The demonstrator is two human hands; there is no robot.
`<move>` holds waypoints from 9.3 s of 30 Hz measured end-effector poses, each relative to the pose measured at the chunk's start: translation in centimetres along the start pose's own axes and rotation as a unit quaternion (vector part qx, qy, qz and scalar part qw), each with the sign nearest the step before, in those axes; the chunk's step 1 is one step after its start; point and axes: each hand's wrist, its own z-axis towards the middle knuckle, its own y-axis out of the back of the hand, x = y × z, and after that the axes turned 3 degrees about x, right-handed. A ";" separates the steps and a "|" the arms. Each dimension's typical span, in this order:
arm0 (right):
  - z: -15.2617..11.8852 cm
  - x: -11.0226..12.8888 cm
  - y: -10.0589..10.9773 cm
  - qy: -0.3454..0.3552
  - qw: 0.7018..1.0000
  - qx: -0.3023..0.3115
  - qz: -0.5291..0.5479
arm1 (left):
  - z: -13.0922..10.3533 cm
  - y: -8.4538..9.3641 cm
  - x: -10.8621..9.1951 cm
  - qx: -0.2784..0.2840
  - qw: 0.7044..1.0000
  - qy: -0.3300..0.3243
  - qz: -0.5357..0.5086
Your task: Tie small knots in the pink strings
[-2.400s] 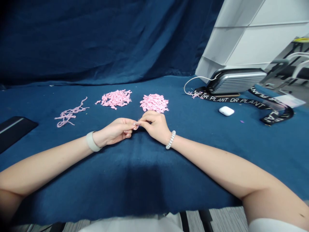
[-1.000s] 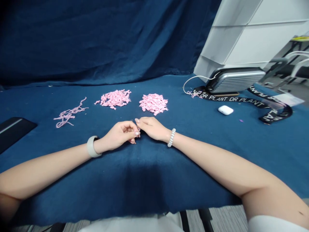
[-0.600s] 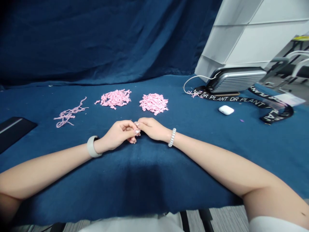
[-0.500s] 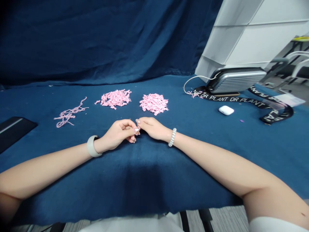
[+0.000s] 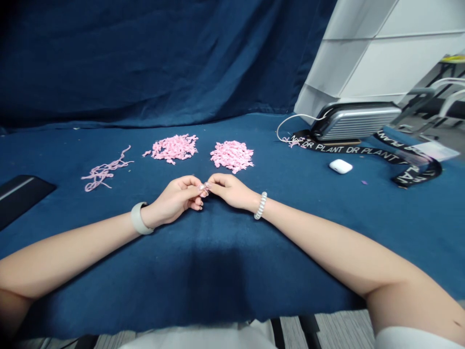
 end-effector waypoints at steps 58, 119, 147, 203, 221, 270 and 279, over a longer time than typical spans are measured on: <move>-0.5 0.1 0.0 0.124 0.972 -0.096 -0.177 | 0.3 -0.2 0.3 -0.051 0.997 -0.032 0.048; -0.5 1.8 1.3 0.151 0.899 0.066 -0.406 | 0.0 -0.2 -0.6 -0.018 0.998 0.049 -0.025; -1.1 2.5 -0.2 0.179 0.783 0.069 -0.592 | -1.1 0.2 -3.7 -0.001 0.992 0.119 0.040; -0.4 1.1 -0.8 -0.013 0.985 -0.110 0.135 | -1.1 0.5 -1.9 -0.027 0.971 -0.128 0.199; -0.3 0.4 -0.6 -0.022 0.978 -0.132 0.157 | -0.9 0.7 -2.0 -0.067 0.970 -0.132 0.192; 0.3 -0.3 0.0 -0.060 0.982 -0.071 0.167 | -0.1 1.0 -0.6 -0.089 0.991 -0.061 0.082; 0.3 0.0 0.0 -0.073 0.978 -0.061 0.186 | 0.0 1.0 -0.4 -0.071 0.990 -0.067 0.100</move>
